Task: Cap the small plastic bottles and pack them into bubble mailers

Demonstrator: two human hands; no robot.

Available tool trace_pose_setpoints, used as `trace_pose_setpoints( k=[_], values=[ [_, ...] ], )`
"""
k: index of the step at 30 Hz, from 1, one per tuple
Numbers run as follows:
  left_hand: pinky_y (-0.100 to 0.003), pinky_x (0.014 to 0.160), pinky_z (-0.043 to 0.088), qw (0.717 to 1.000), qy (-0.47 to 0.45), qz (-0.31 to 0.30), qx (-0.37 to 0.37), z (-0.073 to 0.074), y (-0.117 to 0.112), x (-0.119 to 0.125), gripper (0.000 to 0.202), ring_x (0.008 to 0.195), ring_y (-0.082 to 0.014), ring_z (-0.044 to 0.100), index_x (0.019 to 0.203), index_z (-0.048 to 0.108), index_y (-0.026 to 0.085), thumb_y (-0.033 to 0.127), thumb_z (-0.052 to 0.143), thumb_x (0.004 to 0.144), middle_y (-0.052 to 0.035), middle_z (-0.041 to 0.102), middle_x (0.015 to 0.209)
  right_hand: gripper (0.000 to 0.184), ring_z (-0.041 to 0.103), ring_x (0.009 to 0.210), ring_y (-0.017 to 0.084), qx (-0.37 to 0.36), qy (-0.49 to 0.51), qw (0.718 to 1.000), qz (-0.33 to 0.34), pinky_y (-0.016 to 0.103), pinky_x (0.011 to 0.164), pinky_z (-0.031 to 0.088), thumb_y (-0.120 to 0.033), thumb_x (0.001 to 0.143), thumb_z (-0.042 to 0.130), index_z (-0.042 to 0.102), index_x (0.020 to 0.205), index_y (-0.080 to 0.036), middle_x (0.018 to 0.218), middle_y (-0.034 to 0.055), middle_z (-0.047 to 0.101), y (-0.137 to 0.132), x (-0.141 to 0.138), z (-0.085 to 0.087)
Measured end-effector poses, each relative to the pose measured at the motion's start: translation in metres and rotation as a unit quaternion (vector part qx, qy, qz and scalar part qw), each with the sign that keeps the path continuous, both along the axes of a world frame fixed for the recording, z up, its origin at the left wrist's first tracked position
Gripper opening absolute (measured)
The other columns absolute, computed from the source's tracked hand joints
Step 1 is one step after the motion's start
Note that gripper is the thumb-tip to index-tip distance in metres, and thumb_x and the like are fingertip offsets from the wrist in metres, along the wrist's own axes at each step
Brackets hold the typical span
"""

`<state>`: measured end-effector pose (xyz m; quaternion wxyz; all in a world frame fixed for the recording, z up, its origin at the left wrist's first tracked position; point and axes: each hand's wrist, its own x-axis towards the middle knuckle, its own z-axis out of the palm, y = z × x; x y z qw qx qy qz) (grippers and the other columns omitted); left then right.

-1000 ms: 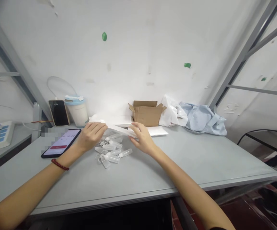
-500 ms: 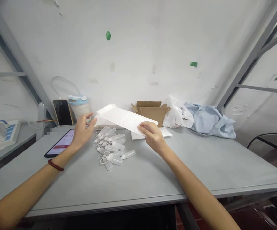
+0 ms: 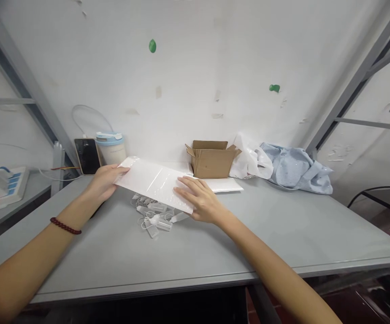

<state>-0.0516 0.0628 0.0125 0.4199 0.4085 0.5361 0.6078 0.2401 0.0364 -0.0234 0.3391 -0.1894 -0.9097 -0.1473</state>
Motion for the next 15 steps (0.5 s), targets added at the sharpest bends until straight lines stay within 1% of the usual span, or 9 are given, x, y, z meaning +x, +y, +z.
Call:
trace_pose_setpoints(
  k=[2,4,7,10,12,15],
  values=[
    [-0.024,0.051,0.043,1.000,-0.018,0.017,0.013,-0.002,0.002,0.001,0.009,0.057,-0.0169,0.059,0.064,0.063,0.013,0.015,0.063,0.056,-0.0022,0.063,0.056,0.049,0.034,0.128,0.029,-0.016,-0.051,0.998,-0.033,0.051,0.097,0.036,-0.037,0.086,0.049,0.042,0.131,-0.020,0.139,0.0171,0.038,-0.002,0.000,0.004],
    [-0.024,0.053,0.044,0.998,-0.046,0.024,0.025,-0.004,0.000,0.005,0.006,0.060,-0.0172,0.060,0.065,0.062,0.014,0.012,0.061,0.059,-0.0026,0.064,0.059,0.058,0.027,0.132,0.031,-0.031,-0.100,0.992,-0.066,0.056,0.099,0.028,-0.050,0.085,0.046,0.037,0.135,-0.022,0.145,0.0157,0.029,-0.005,-0.001,0.008],
    [-0.026,0.058,0.048,0.995,-0.095,0.014,0.036,-0.003,-0.008,0.017,0.007,0.068,-0.0193,0.063,0.071,0.062,0.014,0.012,0.060,0.064,-0.0049,0.067,0.067,0.068,0.016,0.135,0.036,-0.058,-0.152,0.982,-0.099,0.063,0.098,0.021,-0.062,0.081,0.044,0.030,0.139,-0.027,0.149,0.0139,0.018,-0.012,-0.002,0.012],
    [-0.028,0.063,0.051,0.993,-0.106,-0.006,0.047,0.001,-0.018,0.028,0.014,0.073,-0.0204,0.065,0.080,0.063,0.012,0.015,0.062,0.067,-0.0071,0.068,0.074,0.083,0.008,0.136,0.038,-0.095,-0.170,0.974,-0.115,0.065,0.098,0.020,-0.070,0.075,0.045,0.021,0.142,-0.027,0.151,0.0151,0.010,-0.016,-0.002,0.012],
    [-0.027,0.062,0.051,0.992,-0.110,-0.024,0.054,0.005,-0.024,0.033,0.017,0.074,-0.0198,0.065,0.083,0.063,0.010,0.015,0.064,0.066,-0.0075,0.068,0.075,0.090,0.006,0.136,0.039,-0.111,-0.173,0.971,-0.123,0.065,0.098,0.020,-0.072,0.072,0.045,0.016,0.143,-0.025,0.151,0.0172,0.007,-0.017,-0.003,0.011],
    [-0.024,0.057,0.050,0.991,-0.115,-0.064,0.037,0.005,-0.031,0.040,0.020,0.070,-0.0185,0.065,0.084,0.063,0.010,0.018,0.066,0.066,-0.0068,0.068,0.075,0.087,0.003,0.136,0.039,-0.111,-0.162,0.970,-0.140,0.066,0.097,0.020,-0.069,0.075,0.044,0.015,0.144,-0.023,0.150,0.0194,0.005,-0.016,-0.004,0.009]
  ],
)
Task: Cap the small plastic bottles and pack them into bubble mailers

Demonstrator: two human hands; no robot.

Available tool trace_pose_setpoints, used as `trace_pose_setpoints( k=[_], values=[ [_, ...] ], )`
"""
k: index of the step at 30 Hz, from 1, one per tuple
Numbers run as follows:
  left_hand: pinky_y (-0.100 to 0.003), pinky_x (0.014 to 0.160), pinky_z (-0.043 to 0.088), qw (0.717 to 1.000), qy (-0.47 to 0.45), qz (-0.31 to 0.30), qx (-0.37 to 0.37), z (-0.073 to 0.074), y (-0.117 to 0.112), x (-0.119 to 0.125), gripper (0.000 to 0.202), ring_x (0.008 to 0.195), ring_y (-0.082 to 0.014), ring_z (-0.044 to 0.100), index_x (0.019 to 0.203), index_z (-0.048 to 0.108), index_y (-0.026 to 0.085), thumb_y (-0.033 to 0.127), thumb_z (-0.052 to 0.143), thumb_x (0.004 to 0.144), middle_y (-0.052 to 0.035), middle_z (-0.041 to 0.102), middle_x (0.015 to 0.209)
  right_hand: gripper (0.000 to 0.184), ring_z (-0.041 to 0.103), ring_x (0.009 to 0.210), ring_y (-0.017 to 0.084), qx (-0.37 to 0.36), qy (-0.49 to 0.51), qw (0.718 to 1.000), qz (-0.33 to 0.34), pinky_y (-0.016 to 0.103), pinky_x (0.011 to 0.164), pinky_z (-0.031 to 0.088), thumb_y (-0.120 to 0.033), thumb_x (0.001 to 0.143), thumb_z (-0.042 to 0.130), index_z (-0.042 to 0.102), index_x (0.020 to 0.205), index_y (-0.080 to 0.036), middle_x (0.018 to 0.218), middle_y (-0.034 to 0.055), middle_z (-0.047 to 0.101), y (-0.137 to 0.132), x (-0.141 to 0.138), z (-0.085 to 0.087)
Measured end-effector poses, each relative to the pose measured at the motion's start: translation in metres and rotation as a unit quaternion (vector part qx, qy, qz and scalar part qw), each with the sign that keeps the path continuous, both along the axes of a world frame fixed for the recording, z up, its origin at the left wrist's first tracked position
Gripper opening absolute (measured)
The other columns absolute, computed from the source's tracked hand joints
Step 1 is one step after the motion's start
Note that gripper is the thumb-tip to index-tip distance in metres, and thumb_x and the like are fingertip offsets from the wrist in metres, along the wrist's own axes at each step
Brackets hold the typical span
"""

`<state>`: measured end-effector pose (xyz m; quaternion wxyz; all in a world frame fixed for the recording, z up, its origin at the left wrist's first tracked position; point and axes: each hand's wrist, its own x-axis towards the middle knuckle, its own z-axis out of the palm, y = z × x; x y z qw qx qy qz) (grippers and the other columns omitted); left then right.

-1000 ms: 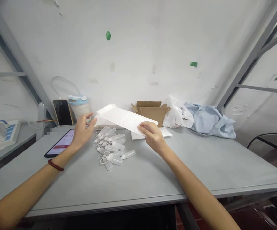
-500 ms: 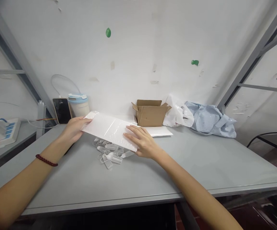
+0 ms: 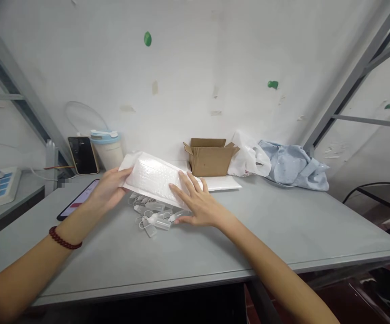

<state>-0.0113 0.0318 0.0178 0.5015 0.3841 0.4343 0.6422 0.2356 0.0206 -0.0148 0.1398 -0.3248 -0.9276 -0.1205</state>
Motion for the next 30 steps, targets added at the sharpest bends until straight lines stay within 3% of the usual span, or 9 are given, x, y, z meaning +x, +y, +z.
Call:
trace_pose_setpoints(
  k=[4,7,10,15,21,27,30],
  values=[
    [-0.024,0.055,0.049,0.994,0.043,-0.095,-0.018,-0.008,-0.014,0.017,0.022,0.064,-0.0164,0.063,0.081,0.064,0.012,0.027,0.070,0.066,-0.0040,0.068,0.071,0.082,0.001,0.137,0.037,0.037,0.034,0.999,-0.021,0.063,0.099,0.019,-0.056,0.080,0.050,0.013,0.143,-0.020,0.150,0.0204,0.004,0.002,-0.003,-0.001],
    [-0.024,0.054,0.047,0.975,0.120,-0.187,-0.009,-0.014,-0.026,0.030,0.024,0.060,-0.0152,0.060,0.079,0.064,0.013,0.031,0.070,0.066,-0.0026,0.066,0.068,0.086,0.004,0.136,0.038,0.037,0.044,0.998,-0.012,0.062,0.100,0.017,-0.048,0.075,0.057,0.013,0.143,-0.017,0.148,0.0217,0.008,-0.001,-0.004,-0.001],
    [-0.022,0.050,0.042,0.951,0.215,-0.221,0.018,-0.018,-0.033,0.036,0.023,0.056,-0.0134,0.056,0.074,0.063,0.012,0.035,0.068,0.068,-0.0015,0.063,0.064,0.093,0.013,0.134,0.038,0.021,0.056,0.998,0.007,0.061,0.100,0.017,-0.046,0.069,0.061,0.012,0.142,-0.017,0.144,0.0221,0.018,-0.003,-0.005,0.000],
    [-0.020,0.042,0.030,0.927,0.334,-0.159,0.059,-0.020,-0.034,0.038,0.031,0.047,-0.0089,0.042,0.056,0.054,0.013,0.039,0.062,0.072,0.0028,0.049,0.051,0.095,0.030,0.122,0.035,0.048,0.105,0.992,0.041,0.058,0.098,0.021,-0.042,0.066,0.061,0.007,0.140,-0.018,0.130,0.0188,0.031,-0.002,-0.004,-0.002],
    [-0.020,0.042,0.028,0.927,0.353,-0.107,0.061,-0.021,-0.030,0.035,0.035,0.046,-0.0088,0.040,0.055,0.054,0.014,0.043,0.059,0.073,0.0034,0.047,0.050,0.080,0.038,0.112,0.033,0.100,0.142,0.983,0.053,0.055,0.090,0.030,-0.035,0.071,0.057,0.014,0.138,-0.022,0.123,0.0159,0.036,0.001,-0.003,-0.002],
    [-0.021,0.043,0.029,0.920,0.376,-0.095,0.062,-0.021,-0.028,0.033,0.035,0.046,-0.0097,0.043,0.054,0.054,0.014,0.043,0.058,0.074,0.0031,0.049,0.050,0.067,0.048,0.101,0.027,0.121,0.183,0.969,0.113,0.042,0.081,0.042,-0.024,0.076,0.057,0.023,0.134,-0.021,0.112,0.0139,0.049,0.006,0.002,0.003],
    [-0.021,0.044,0.029,0.912,0.397,-0.077,0.073,-0.017,-0.029,0.033,0.039,0.044,-0.0092,0.042,0.052,0.051,0.016,0.043,0.052,0.080,0.0034,0.048,0.048,0.061,0.050,0.099,0.027,0.127,0.194,0.968,0.094,0.040,0.077,0.044,-0.024,0.077,0.057,0.028,0.131,-0.021,0.111,0.0136,0.051,0.012,0.010,0.006]
  ],
)
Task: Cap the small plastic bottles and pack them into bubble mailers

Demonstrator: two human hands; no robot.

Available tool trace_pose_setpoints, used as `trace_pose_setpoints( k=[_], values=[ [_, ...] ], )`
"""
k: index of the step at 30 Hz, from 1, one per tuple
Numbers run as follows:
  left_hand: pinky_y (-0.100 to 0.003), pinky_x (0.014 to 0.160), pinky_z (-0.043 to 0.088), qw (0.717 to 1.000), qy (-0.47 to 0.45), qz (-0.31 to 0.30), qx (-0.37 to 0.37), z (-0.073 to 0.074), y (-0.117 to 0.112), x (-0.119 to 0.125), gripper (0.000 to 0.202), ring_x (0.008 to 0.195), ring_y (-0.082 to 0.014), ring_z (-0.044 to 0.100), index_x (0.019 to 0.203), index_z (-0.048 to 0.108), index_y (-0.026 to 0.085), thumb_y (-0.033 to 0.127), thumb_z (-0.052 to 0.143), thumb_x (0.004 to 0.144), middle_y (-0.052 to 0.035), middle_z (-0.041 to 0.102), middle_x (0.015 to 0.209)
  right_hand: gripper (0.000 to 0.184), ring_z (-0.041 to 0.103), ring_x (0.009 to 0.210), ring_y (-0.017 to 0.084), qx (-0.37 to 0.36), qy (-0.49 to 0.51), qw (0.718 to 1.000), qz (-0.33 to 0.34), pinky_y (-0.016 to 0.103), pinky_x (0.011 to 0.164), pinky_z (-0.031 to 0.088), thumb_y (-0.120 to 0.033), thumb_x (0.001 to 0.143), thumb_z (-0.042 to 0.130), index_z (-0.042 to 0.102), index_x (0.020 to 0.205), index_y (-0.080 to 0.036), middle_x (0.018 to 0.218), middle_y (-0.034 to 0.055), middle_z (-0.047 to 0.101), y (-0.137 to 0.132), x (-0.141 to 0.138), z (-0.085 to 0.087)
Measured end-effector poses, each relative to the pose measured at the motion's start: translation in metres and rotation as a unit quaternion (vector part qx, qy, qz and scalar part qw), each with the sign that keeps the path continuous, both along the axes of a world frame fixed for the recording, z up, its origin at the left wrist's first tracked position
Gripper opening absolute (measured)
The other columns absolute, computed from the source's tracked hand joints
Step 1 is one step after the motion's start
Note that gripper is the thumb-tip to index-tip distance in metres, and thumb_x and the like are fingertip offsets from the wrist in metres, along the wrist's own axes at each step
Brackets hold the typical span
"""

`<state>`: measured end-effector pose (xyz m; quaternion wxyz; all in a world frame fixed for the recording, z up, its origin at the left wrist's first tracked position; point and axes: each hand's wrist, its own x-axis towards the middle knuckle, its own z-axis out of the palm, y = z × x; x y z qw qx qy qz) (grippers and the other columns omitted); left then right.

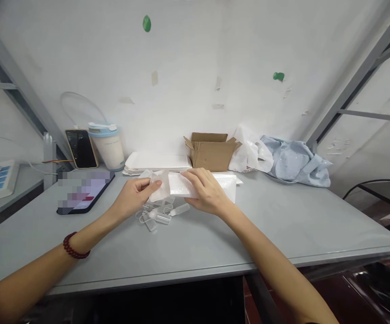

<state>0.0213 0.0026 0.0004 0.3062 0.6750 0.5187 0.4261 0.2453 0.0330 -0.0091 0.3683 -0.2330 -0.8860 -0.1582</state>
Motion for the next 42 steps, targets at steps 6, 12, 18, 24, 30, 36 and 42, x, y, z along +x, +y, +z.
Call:
trace_pose_setpoints(
  k=[6,12,18,24,30,36,42],
  values=[
    [-0.029,0.067,0.043,0.961,0.189,-0.123,0.160,-0.007,-0.006,0.002,0.024,0.082,-0.0206,0.055,0.082,0.065,0.019,0.039,0.052,0.083,-0.0049,0.066,0.082,0.044,0.051,0.096,0.027,-0.032,0.021,0.996,-0.081,0.041,0.077,0.045,-0.030,0.080,0.057,0.042,0.120,-0.021,0.107,0.0124,0.052,0.014,0.020,0.006],
    [-0.040,0.081,0.043,0.854,0.399,-0.187,0.277,-0.034,-0.017,0.016,0.020,0.099,-0.0273,0.045,0.086,0.062,0.013,0.032,0.058,0.081,-0.0131,0.058,0.100,0.040,0.051,0.095,0.026,-0.084,-0.026,0.993,-0.085,0.041,0.078,0.045,-0.029,0.079,0.058,0.046,0.116,-0.019,0.107,0.0118,0.054,0.016,0.022,0.004],
    [-0.037,0.075,0.044,0.825,0.428,-0.204,0.308,-0.046,-0.021,0.027,0.016,0.089,-0.0245,0.048,0.086,0.057,0.013,0.023,0.046,0.088,-0.0093,0.058,0.088,0.040,0.050,0.096,0.026,-0.106,-0.037,0.992,-0.065,0.042,0.079,0.044,-0.029,0.079,0.059,0.046,0.116,-0.020,0.108,0.0112,0.053,0.017,0.017,-0.001],
    [-0.033,0.072,0.043,0.887,0.280,-0.116,0.349,-0.033,-0.018,0.020,0.015,0.083,-0.0207,0.051,0.097,0.054,0.013,0.022,0.044,0.090,-0.0080,0.060,0.086,0.040,0.049,0.095,0.026,-0.127,-0.047,0.987,-0.085,0.041,0.079,0.044,-0.027,0.077,0.061,0.048,0.113,-0.018,0.107,0.0118,0.054,0.020,0.019,-0.002],
    [-0.032,0.071,0.043,0.903,0.232,0.005,0.362,-0.005,0.002,-0.007,0.014,0.078,-0.0188,0.050,0.087,0.060,0.015,0.025,0.051,0.086,-0.0056,0.058,0.079,0.044,0.049,0.098,0.026,-0.160,-0.048,0.985,-0.053,0.041,0.082,0.044,-0.025,0.076,0.061,0.046,0.117,-0.019,0.110,0.0116,0.052,0.014,0.015,0.000],
    [-0.034,0.074,0.044,0.873,0.332,-0.007,0.357,-0.002,0.010,-0.016,0.016,0.086,-0.0217,0.047,0.086,0.064,0.015,0.027,0.054,0.084,-0.0082,0.056,0.090,0.047,0.048,0.098,0.025,-0.174,-0.053,0.983,-0.022,0.041,0.083,0.044,-0.023,0.076,0.059,0.044,0.120,-0.018,0.110,0.0123,0.051,0.004,0.007,0.001],
    [-0.033,0.069,0.044,0.843,0.425,-0.023,0.330,0.000,0.013,-0.024,0.017,0.079,-0.0207,0.052,0.092,0.063,0.015,0.025,0.049,0.088,-0.0079,0.059,0.083,0.046,0.048,0.098,0.025,-0.171,-0.053,0.983,-0.030,0.040,0.082,0.044,-0.021,0.075,0.059,0.045,0.119,-0.018,0.110,0.0128,0.052,0.002,0.005,0.004]
  ],
)
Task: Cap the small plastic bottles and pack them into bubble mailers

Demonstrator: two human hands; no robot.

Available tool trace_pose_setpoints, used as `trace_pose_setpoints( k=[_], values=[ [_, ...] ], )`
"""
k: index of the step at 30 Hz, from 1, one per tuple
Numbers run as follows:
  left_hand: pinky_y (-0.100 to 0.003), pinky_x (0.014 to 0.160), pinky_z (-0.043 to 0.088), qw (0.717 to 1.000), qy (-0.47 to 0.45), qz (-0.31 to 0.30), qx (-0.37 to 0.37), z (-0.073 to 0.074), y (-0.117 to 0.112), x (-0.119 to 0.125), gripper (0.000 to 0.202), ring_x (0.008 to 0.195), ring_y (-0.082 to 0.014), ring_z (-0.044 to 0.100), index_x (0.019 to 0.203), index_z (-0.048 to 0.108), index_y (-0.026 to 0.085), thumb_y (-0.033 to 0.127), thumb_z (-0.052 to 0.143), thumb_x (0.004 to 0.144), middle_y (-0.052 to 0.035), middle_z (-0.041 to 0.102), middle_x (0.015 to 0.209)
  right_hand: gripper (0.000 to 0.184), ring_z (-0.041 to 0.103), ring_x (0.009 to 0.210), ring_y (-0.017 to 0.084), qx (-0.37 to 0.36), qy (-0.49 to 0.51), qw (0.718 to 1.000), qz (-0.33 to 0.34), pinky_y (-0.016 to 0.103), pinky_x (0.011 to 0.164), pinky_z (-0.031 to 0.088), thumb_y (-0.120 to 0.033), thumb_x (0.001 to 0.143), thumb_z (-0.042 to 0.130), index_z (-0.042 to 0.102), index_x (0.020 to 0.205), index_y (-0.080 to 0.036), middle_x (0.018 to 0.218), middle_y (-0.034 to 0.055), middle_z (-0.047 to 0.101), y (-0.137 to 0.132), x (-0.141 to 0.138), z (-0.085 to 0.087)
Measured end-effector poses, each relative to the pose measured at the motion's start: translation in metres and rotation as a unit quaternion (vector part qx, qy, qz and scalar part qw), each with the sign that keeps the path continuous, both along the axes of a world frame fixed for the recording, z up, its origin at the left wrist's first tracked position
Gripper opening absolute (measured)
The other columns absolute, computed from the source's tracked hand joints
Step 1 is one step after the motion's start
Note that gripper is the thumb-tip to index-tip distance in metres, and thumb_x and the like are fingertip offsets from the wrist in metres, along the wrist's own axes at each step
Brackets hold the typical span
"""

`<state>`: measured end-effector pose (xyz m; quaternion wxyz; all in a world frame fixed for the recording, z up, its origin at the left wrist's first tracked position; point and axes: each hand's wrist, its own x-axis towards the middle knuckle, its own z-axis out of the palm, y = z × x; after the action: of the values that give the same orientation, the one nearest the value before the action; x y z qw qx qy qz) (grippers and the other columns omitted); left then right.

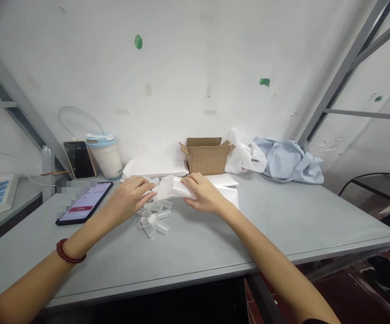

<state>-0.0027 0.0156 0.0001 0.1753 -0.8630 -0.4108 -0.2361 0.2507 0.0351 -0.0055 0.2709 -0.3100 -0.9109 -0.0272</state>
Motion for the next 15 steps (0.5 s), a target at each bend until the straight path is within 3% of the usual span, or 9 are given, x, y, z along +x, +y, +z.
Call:
trace_pose_setpoints(
  k=[3,6,10,12,15],
  values=[
    [-0.031,0.068,0.045,0.999,-0.021,-0.028,-0.041,-0.003,0.002,0.000,0.017,0.078,-0.0194,0.055,0.093,0.063,0.016,0.022,0.048,0.088,-0.0068,0.060,0.080,0.045,0.048,0.097,0.025,0.004,0.001,1.000,0.000,0.040,0.082,0.044,-0.021,0.075,0.059,0.045,0.117,-0.017,0.109,0.0127,0.052,0.000,-0.001,-0.001],
    [-0.031,0.071,0.047,0.988,-0.099,-0.073,-0.091,-0.006,0.000,0.006,0.019,0.080,-0.0196,0.058,0.096,0.064,0.016,0.020,0.049,0.087,-0.0080,0.065,0.085,0.041,0.049,0.095,0.025,0.010,-0.004,1.000,0.010,0.040,0.080,0.045,-0.021,0.076,0.059,0.047,0.114,-0.018,0.107,0.0122,0.053,0.000,-0.004,-0.005],
    [-0.027,0.075,0.049,0.933,-0.226,-0.120,-0.252,0.001,-0.009,0.014,0.029,0.087,-0.0173,0.063,0.111,0.062,0.021,0.022,0.049,0.086,-0.0051,0.069,0.100,0.037,0.050,0.092,0.023,0.003,-0.004,1.000,0.029,0.038,0.078,0.046,-0.021,0.077,0.057,0.048,0.113,-0.018,0.103,0.0110,0.054,-0.002,-0.008,-0.008],
    [-0.027,0.076,0.048,0.917,-0.252,-0.114,-0.288,0.009,-0.013,0.014,0.029,0.092,-0.0176,0.062,0.111,0.063,0.023,0.026,0.049,0.085,-0.0036,0.068,0.104,0.039,0.051,0.093,0.023,0.004,0.006,1.000,0.029,0.038,0.079,0.046,-0.023,0.077,0.058,0.047,0.114,-0.019,0.104,0.0111,0.054,-0.001,-0.007,-0.008],
    [-0.026,0.071,0.047,0.925,-0.246,-0.085,-0.277,0.020,-0.017,0.010,0.022,0.084,-0.0173,0.062,0.096,0.068,0.021,0.029,0.053,0.083,-0.0028,0.070,0.094,0.040,0.050,0.096,0.025,0.019,0.026,0.999,0.004,0.040,0.081,0.046,-0.026,0.078,0.058,0.046,0.116,-0.019,0.106,0.0119,0.053,0.003,-0.002,-0.006]
  ],
)
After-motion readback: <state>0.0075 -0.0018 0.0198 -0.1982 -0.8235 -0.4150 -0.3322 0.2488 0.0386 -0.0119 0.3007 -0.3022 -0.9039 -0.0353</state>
